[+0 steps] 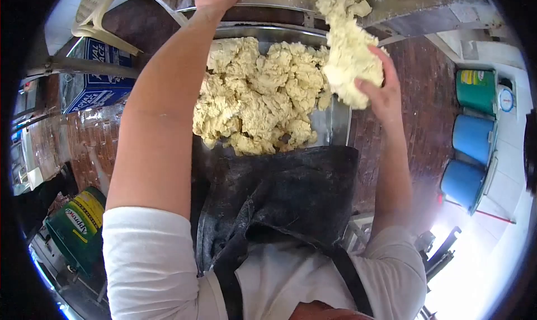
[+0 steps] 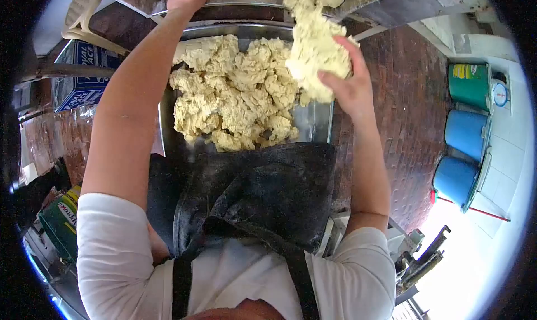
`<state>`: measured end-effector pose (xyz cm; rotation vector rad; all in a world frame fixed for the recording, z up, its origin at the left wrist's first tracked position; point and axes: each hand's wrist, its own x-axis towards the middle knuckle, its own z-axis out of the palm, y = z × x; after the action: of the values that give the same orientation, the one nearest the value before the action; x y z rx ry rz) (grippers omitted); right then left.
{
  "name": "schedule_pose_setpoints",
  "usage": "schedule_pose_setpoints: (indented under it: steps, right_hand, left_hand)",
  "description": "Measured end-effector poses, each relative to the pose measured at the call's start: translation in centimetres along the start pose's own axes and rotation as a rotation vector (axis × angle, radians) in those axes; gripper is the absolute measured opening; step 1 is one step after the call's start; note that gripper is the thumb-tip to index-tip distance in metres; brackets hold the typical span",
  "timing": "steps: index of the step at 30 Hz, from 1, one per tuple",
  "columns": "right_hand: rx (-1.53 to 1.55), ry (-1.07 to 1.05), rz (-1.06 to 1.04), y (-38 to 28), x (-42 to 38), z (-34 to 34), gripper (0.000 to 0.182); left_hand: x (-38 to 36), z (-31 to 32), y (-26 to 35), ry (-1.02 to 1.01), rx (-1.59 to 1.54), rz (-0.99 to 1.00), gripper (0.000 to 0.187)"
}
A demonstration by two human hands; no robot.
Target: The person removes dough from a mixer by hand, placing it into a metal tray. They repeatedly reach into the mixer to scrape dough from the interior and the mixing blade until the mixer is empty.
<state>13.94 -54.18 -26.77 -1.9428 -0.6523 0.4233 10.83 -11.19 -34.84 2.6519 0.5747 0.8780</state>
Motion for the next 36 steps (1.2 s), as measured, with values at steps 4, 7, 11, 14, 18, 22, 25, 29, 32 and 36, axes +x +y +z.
schedule_pose_setpoints:
  steps: [4,7,11,14,18,22,25,29,32,36]
  right_hand:
    - [-0.417,-0.23,0.094,5.3,-3.7,1.5,0.08]
    - [-0.744,-0.55,0.32,12.7,-4.4,5.5,0.087]
    - [-0.894,-0.665,0.462,25.9,-7.9,7.6,0.095]
    - [-0.799,-0.849,0.657,24.2,-7.0,6.3,0.094]
    - [-0.882,-1.3,0.979,22.0,-2.5,7.3,0.088]
    - [-1.131,-0.672,0.251,30.7,-3.2,9.6,0.079]
    - [-1.025,-0.834,0.454,28.2,-2.0,10.8,0.087]
    - [-1.001,-0.952,0.426,20.5,4.0,9.0,0.07]
    - [-0.657,-0.411,0.068,7.4,8.7,8.2,0.052]
    - [-0.576,0.37,-0.522,-5.0,17.1,7.8,0.086]
  left_hand:
    - [-0.2,-0.4,0.6,-0.061,0.025,-0.04,0.025]
    - [-0.2,-1.4,1.8,-0.099,0.033,-0.111,0.032]
    - [-0.3,-0.9,1.3,-0.031,0.042,-0.083,0.036]
    - [-0.3,-1.5,1.9,-0.11,-0.053,-0.137,0.036]
    - [-0.1,-1.6,1.7,-0.101,-0.047,-0.12,0.033]
    - [-0.2,-2.2,2.2,-0.124,-0.034,-0.129,0.029]
    - [0.2,0.6,-0.2,0.052,-0.005,-0.054,0.02]
    - [0.4,0.6,-0.2,0.072,-0.003,0.016,0.021]
    - [0.4,0.7,-0.5,0.099,-0.016,0.042,0.021]
    - [0.5,0.4,-0.2,0.055,0.003,0.001,0.021]
